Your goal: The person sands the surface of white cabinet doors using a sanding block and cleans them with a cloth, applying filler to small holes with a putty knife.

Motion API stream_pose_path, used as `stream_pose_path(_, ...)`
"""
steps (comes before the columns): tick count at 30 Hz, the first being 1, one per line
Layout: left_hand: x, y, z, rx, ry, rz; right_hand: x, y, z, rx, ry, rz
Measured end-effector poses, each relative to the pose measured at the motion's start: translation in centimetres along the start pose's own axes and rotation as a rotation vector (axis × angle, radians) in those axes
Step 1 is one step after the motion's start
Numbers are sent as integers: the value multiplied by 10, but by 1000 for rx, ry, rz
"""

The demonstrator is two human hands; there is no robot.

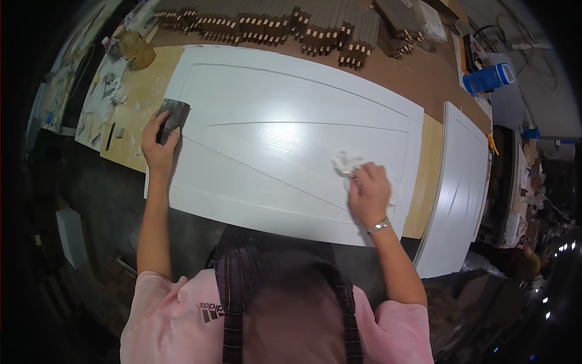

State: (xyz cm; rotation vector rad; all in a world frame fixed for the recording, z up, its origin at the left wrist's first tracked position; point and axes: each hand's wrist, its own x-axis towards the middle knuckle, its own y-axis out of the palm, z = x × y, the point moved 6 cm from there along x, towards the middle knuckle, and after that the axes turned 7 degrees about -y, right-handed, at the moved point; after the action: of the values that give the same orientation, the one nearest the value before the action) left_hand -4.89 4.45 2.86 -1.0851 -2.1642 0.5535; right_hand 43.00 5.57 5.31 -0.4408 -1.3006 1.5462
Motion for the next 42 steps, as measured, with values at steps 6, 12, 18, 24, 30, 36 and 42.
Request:
stream_pose_path(6,7,13,-14,103,97,36,42,35,92,70,-133,-46)
stream_pose_path(12,9,9,16,-50,18,82,-76,-34,-29,-256,21,-5)
stream_pose_path(18,7,9,-1,-40,15,44,-155,-148,-130,-406,573,-271)
stream_pose_path(24,7,8,4,-224,-96,14,-84,-53,-66,1120,794,-676)
stream_pose_path(30,26,-45,53,-301,-340,-183,-54,3,-8,1733,857,-615)
stream_pose_path(36,48,-36,100,38,-45,78,-33,35,69,1177,810,-632)
stream_pose_path(42,123,-107,138,87,89,58,19,81,148,437,528,-485)
